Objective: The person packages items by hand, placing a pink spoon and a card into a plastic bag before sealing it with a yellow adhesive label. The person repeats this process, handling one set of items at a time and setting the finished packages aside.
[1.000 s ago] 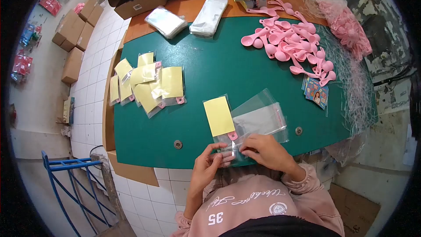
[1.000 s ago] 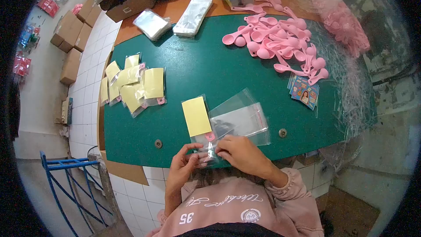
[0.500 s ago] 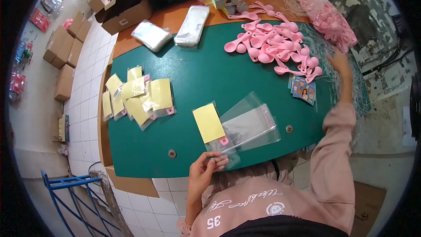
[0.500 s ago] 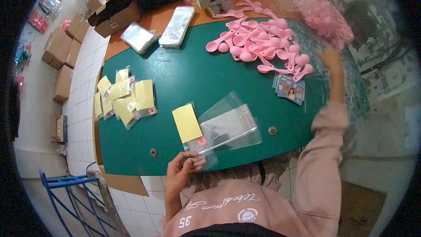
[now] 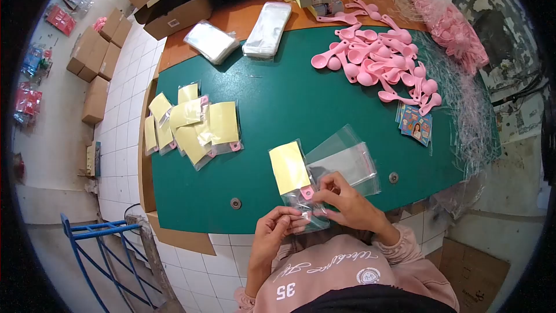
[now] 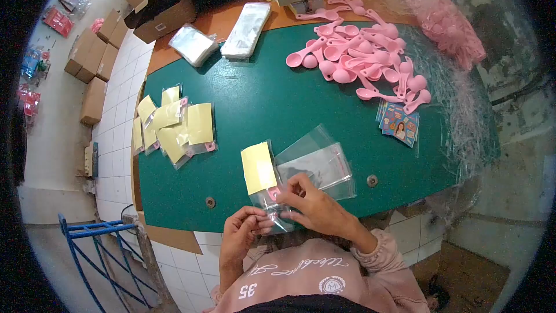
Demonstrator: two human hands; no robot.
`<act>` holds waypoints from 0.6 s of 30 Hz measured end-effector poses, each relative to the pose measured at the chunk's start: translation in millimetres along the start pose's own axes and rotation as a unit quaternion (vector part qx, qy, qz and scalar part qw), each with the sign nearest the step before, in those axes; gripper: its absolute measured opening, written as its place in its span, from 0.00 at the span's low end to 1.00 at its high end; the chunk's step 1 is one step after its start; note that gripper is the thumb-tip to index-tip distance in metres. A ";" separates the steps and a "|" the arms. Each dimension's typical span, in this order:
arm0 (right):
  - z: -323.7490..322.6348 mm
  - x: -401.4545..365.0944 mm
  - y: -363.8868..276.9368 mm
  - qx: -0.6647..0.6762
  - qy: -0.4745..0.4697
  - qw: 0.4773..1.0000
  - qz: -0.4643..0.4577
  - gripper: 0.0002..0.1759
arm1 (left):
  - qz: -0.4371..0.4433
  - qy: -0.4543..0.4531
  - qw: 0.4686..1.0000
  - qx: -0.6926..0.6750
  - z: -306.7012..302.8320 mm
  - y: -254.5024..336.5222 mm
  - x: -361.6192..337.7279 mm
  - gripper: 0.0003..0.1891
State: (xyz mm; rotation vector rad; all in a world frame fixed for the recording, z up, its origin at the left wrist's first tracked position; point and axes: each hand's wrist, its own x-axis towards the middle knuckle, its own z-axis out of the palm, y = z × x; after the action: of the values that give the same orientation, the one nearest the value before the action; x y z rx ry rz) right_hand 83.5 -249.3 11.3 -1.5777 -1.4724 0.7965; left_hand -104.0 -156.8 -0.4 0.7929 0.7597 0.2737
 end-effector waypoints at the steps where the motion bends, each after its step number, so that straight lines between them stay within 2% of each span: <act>1: 2.2 0.5 2.5 0.002 -0.001 1.000 0.001 0.19 | -0.005 -0.002 1.000 0.003 -1.4 -1.4 -1.6 0.09; 6: 3.4 -0.9 13.7 0.072 -0.013 0.997 0.011 0.10 | -0.024 -0.016 0.999 -0.018 -4.6 -0.6 -3.4 0.09; 8: -1.5 -0.5 9.2 0.109 -0.023 0.993 0.027 0.10 | 0.083 0.026 0.993 0.085 -6.9 -5.6 -2.0 0.08; 9: -2.8 -0.6 7.5 0.146 -0.033 0.988 0.042 0.09 | 0.083 0.027 0.993 0.085 -4.6 -4.5 -1.6 0.08; 11: -1.6 -1.2 9.1 0.147 -0.027 0.988 0.042 0.08 | 0.148 0.007 0.937 0.316 3.3 2.4 -0.2 0.10; 12: -0.8 -1.3 10.2 0.146 -0.019 0.988 0.041 0.08 | 0.156 0.015 0.914 0.373 5.5 6.1 0.8 0.10; 13: 1.5 -2.7 11.8 0.146 -0.019 0.988 0.041 0.08 | 0.156 0.016 0.914 0.373 4.4 3.6 1.9 0.10; 15: 6.5 -7.7 14.6 0.215 0.011 0.968 0.130 0.07 | 0.138 0.065 0.920 0.360 2.7 -3.8 6.6 0.06; 16: 7.7 -8.9 11.3 0.215 0.012 0.968 0.132 0.07 | 0.137 0.063 0.921 0.360 5.5 -3.2 6.5 0.06; 18: 11.6 -7.0 2.2 0.285 0.059 0.929 0.228 0.07 | 0.161 0.079 0.917 0.355 11.2 -0.2 5.5 0.05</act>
State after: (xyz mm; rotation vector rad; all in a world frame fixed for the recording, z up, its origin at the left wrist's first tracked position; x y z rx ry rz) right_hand 73.7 -254.6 3.4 -1.4789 -0.6863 1.2386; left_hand -92.2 -160.3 1.7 1.6097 0.8901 0.3644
